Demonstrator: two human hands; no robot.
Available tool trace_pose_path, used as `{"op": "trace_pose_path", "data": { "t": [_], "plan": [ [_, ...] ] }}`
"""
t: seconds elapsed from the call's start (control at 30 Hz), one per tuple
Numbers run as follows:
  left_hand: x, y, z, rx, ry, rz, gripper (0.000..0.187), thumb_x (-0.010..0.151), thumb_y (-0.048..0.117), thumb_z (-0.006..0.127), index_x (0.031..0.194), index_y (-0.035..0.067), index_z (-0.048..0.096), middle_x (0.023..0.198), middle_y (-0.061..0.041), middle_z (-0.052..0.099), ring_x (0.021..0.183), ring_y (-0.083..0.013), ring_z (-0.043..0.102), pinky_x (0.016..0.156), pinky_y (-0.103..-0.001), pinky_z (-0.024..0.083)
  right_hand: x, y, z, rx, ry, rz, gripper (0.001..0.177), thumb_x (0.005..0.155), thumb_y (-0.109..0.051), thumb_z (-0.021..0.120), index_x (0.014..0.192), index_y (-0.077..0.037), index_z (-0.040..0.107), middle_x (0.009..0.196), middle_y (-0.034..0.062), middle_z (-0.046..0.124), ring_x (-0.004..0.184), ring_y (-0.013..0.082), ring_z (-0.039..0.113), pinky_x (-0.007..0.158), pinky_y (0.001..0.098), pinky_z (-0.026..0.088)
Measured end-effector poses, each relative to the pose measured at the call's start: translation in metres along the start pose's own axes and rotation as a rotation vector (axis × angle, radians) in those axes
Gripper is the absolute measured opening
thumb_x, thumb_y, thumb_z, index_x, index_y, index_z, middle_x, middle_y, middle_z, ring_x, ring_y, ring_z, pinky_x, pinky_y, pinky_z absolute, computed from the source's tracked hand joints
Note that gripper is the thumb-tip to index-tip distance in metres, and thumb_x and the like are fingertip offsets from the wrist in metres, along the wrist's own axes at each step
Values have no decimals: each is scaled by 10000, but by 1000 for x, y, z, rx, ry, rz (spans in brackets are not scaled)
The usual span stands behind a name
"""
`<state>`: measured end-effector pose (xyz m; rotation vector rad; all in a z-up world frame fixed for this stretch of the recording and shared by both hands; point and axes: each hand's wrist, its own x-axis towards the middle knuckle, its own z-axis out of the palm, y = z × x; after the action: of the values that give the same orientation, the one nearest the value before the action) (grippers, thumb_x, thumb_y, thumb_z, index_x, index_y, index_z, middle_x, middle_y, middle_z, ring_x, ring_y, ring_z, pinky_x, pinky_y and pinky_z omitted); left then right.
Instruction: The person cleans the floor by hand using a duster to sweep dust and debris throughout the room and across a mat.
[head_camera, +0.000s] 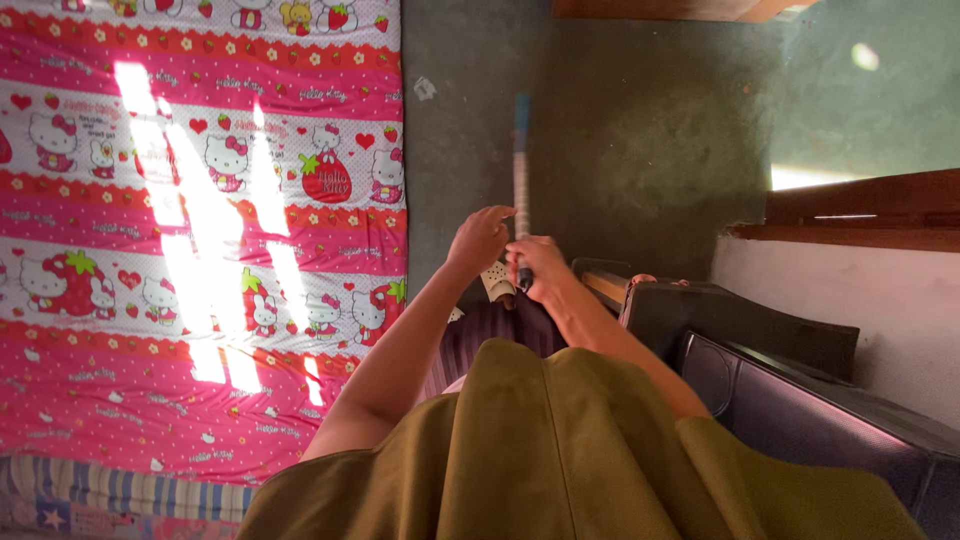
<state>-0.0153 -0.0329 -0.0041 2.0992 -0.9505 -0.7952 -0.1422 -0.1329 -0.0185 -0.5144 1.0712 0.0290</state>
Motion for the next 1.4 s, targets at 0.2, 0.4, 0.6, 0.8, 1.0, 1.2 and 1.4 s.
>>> {"op": "trace_pose_path", "data": {
  "t": [0.2,0.4,0.6,0.8,1.0,1.2,1.4],
  "plan": [
    [30,-11,-11,108,96,9,330,936,159,546,1242,139,666,1234,-131,683,1196,-368,606,1013,-492,450,83,-7,-46,448,-279,354,134,1036,-57,545,943,34,515,699,-1,513,501,48,514,448,162,454],
    [35,-5,-21,139,21,27,331,949,176,533,1250,162,668,1250,-120,681,1194,-360,609,1021,-478,465,91,-24,-149,332,93,271,147,1015,-93,541,941,32,523,750,51,569,509,42,491,437,157,415],
    [54,16,-34,133,0,44,330,954,190,516,1245,155,666,1265,-114,677,1215,-341,607,1026,-475,456,80,-39,-121,-29,261,109,198,978,-122,551,802,-86,467,672,44,461,470,126,468,414,269,383],
    [92,32,-73,81,-12,61,343,964,191,492,1253,146,671,1284,-113,674,1231,-340,600,1045,-456,449,36,-96,-17,154,27,171,132,1032,-112,514,914,-57,493,728,-5,520,522,28,448,450,189,393],
    [147,-34,-109,-26,-1,135,301,999,189,494,1227,136,683,1263,-113,702,1218,-333,622,1034,-440,480,80,-130,37,-12,-147,271,238,1036,-181,567,949,24,485,754,13,494,522,12,459,407,141,383],
    [237,-97,-180,45,41,237,269,974,162,528,1186,134,691,1171,-132,703,1144,-360,632,981,-470,488,197,-148,100,-30,-140,398,160,1054,-113,580,1010,-4,471,802,20,513,538,2,455,402,164,382],
    [276,-111,-206,28,-61,114,263,960,158,537,1177,148,686,1091,-123,701,1099,-343,645,959,-479,497,315,-202,165,-437,-175,106,152,942,-85,590,1093,-93,571,760,33,527,502,39,457,365,232,365]
  ]
}}
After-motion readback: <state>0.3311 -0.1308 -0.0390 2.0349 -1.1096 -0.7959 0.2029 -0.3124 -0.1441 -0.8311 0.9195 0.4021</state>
